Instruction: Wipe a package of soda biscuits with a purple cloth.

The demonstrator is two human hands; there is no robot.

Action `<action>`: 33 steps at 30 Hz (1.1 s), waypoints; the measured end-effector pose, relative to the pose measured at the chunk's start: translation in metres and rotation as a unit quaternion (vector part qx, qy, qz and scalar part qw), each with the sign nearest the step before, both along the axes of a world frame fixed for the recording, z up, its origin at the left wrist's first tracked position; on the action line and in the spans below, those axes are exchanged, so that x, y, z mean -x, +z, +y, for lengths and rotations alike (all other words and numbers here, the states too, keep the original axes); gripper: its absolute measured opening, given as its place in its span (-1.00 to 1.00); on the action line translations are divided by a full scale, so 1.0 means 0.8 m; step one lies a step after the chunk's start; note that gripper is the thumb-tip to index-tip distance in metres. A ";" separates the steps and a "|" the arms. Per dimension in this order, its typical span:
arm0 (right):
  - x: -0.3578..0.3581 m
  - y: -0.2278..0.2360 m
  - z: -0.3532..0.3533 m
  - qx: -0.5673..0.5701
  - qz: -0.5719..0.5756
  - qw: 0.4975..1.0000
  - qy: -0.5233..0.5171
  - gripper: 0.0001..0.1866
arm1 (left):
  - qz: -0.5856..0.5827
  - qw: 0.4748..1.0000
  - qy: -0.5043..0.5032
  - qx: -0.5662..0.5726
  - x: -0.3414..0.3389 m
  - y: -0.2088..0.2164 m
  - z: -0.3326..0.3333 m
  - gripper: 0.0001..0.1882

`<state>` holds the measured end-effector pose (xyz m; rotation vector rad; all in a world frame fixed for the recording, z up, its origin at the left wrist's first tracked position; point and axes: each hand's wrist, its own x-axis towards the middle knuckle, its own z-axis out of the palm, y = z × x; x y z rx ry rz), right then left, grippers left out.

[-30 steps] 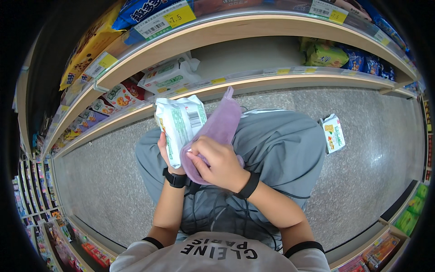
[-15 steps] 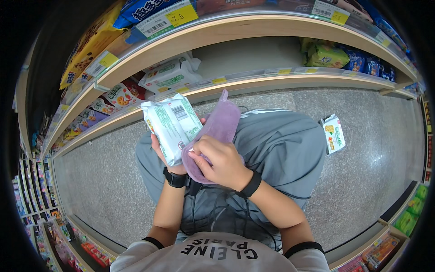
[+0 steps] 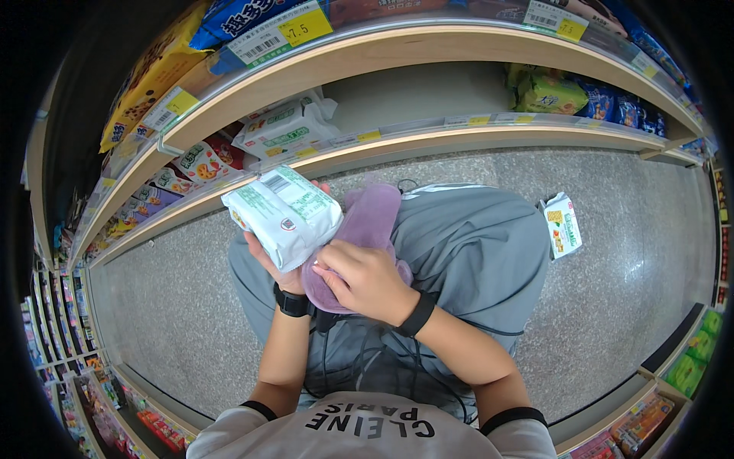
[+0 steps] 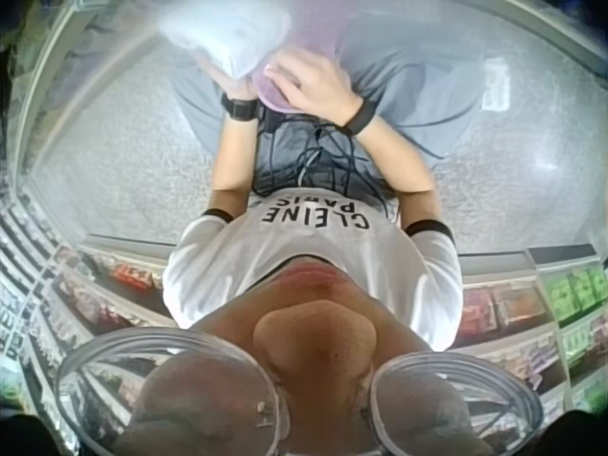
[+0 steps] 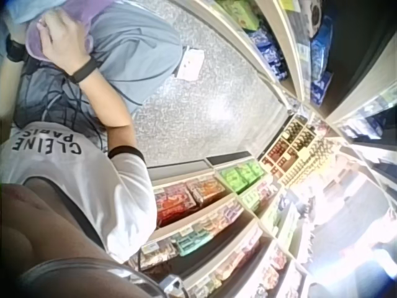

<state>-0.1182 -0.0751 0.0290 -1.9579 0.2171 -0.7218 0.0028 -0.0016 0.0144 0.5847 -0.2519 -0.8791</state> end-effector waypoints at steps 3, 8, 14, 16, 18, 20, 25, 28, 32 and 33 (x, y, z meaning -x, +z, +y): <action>0.001 0.001 -0.001 0.004 -0.062 0.995 -0.074 -0.87 | -0.055 0.992 0.055 -0.099 0.004 -0.006 0.007 -0.08; 0.003 0.007 -0.011 -0.030 -0.113 0.989 -0.088 -0.86 | 0.003 0.990 0.087 -0.108 0.005 -0.009 0.004 -0.15; 0.011 0.006 -0.019 -0.064 -0.152 0.963 -0.216 -0.84 | -0.037 0.994 0.007 -0.099 0.007 -0.035 0.013 -0.24; 0.008 0.004 -0.011 0.004 -0.155 0.975 -0.161 -0.84 | -0.058 0.994 -0.042 -0.084 0.008 -0.031 0.014 -0.25; 0.008 0.004 -0.007 -0.041 -0.154 0.978 -0.133 -0.84 | -0.019 0.991 -0.077 -0.108 0.008 -0.031 0.017 -0.15; 0.006 0.009 -0.013 0.008 -0.127 0.980 -0.155 -0.84 | -0.016 0.992 -0.063 -0.104 0.008 -0.033 0.019 -0.14; 0.000 -0.001 -0.027 -0.139 -0.074 0.964 -0.215 -0.86 | 0.004 0.997 -0.064 -0.051 0.009 -0.031 0.024 -0.11; 0.003 0.000 -0.016 -0.103 -0.096 0.966 -0.214 -0.86 | -0.007 0.994 -0.083 -0.072 0.009 -0.027 0.020 -0.10; 0.009 0.005 -0.010 -0.057 -0.125 0.977 -0.165 -0.86 | -0.027 0.992 -0.108 -0.061 0.009 -0.028 0.016 -0.19; 0.009 0.007 -0.010 -0.058 -0.119 0.976 -0.170 -0.85 | -0.025 0.993 -0.098 -0.064 0.010 -0.029 0.016 -0.21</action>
